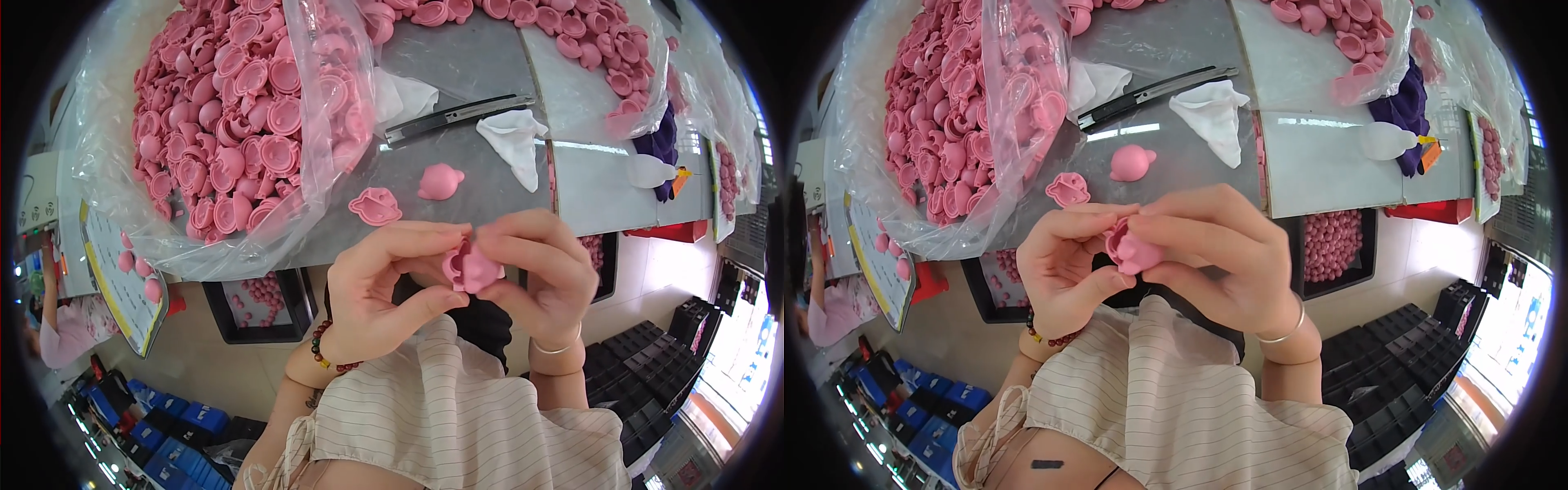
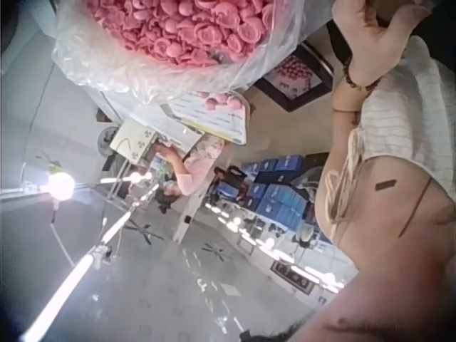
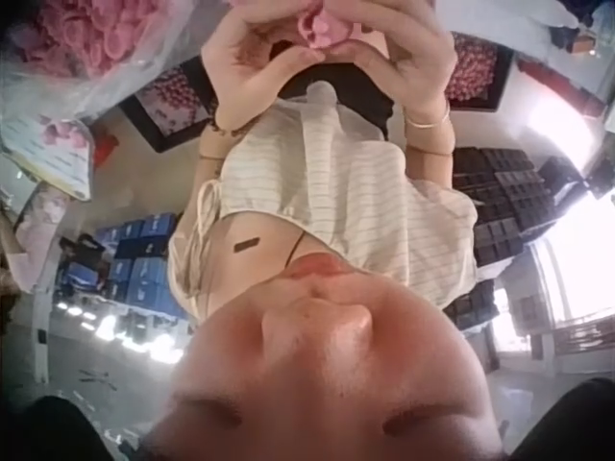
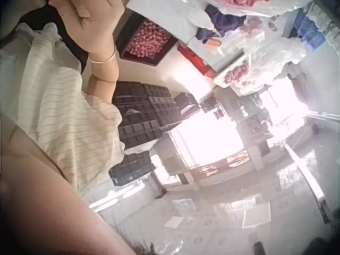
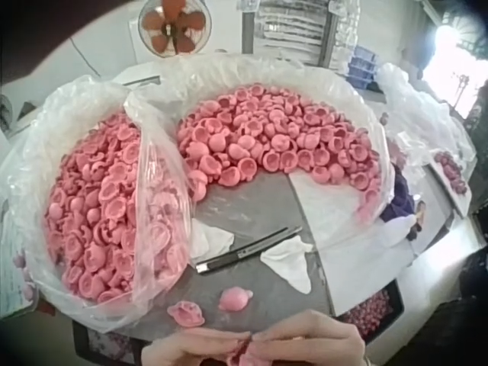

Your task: Gluing and joining two halves of a pink circular toy component at a factory workbench.

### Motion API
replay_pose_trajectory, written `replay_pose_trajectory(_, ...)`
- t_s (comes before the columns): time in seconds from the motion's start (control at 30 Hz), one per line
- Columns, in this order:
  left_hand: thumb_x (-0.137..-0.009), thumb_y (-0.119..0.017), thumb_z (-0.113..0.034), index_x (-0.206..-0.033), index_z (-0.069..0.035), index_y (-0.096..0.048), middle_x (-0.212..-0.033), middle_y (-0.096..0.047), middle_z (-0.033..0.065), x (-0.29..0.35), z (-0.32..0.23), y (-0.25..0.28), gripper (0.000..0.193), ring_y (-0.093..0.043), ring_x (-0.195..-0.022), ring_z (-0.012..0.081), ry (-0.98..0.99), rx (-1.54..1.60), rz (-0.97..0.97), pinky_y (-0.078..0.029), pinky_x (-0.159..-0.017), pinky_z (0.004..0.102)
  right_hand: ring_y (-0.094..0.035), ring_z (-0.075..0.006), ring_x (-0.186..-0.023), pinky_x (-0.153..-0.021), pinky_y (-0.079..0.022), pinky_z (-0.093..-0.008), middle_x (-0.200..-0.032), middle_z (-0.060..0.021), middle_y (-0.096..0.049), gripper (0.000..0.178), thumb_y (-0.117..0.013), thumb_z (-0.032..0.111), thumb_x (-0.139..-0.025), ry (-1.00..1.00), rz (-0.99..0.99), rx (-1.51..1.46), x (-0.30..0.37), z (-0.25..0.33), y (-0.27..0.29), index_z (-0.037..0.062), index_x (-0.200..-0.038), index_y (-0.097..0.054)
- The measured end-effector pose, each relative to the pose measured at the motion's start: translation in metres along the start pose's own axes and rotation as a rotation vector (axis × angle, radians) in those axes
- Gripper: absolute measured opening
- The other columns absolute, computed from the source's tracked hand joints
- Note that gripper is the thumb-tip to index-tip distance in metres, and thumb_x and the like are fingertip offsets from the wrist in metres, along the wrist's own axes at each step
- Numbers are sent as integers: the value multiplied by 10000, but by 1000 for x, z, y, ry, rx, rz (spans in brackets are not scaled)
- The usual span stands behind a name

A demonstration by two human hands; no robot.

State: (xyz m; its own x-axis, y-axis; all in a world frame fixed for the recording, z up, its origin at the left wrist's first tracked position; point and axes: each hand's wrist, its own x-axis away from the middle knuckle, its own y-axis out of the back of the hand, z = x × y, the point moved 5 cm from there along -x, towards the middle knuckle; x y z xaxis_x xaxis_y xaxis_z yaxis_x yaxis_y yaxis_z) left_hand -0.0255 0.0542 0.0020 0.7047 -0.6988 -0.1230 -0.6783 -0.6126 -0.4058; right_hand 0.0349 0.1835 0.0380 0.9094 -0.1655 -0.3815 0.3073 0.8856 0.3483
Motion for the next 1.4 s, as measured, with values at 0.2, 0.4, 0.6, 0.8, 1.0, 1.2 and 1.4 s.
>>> replay_pose_trajectory(0.2, -645, -620, 90, -978, 47, -516, -1057, -498, 163, -1, 2, -1, 352, -552, -868, 174, 3, -116, -18, -441, -748, 246, -563, -199, -777, -631, -477, -255, -893, -103, -555, 304, -687, 55, -598, -29, -55, -94, 7, -13, -2, 7, -883, -594)
replay_pose_trajectory(0.4, -629, -640, 76, -976, 35, -531, -1050, -502, 153, -6, 6, -5, 366, -531, -906, 172, 59, -47, 11, -434, -763, 254, -561, -193, -750, -619, -478, -253, -876, -108, -558, 324, -704, 82, -575, 81, -88, -61, 9, -14, 1, 11, -872, -596)
replay_pose_trajectory(0.6, -600, -676, 52, -997, 37, -517, -1055, -489, 177, -10, 7, -6, 428, -519, -933, 196, 37, -98, 55, -443, -774, 277, -552, -177, -705, -593, -472, -253, -847, -83, -526, 319, -702, 48, -565, 106, -124, 13, 12, -10, -1, 18, -866, -601)
replay_pose_trajectory(0.8, -541, -737, -2, -985, 34, -529, -1015, -521, 185, -11, 8, -6, 492, -522, -927, 198, 78, -59, 28, -438, -766, 281, -532, -164, -634, -527, -459, -249, -825, -53, -481, 313, -683, -6, -542, 268, -101, 286, 17, 5, -8, 29, -842, -602)
replay_pose_trajectory(1.0, -477, -782, -34, -903, 27, -557, -890, -565, 128, -11, 7, 0, 486, -544, -831, 184, 59, -40, -10, -450, -734, 280, -477, -203, -626, -535, -416, -273, -784, -82, -465, 195, -627, -17, -613, 283, -217, 350, 30, 2, 5, 41, -764, -518)
replay_pose_trajectory(1.2, -439, -802, -43, -838, 17, -567, -818, -556, 102, -11, 4, 3, 467, -549, -784, 182, -57, -20, 59, -471, -697, 288, -480, -216, -701, -631, -414, -310, -868, -120, -476, 183, -534, 26, -691, 172, -682, 773, 52, -5, 60, -5, -869, -502)
replay_pose_trajectory(1.4, -498, -788, -133, -821, 12, -563, -789, -551, 127, -9, 8, -1, 419, -548, -742, 178, 131, 275, 39, -472, -644, 270, -501, -177, -719, -649, -413, -250, -872, -105, -514, 327, -579, 98, -718, 31, -1044, 752, 42, -44, 126, -29, -1007, -497)
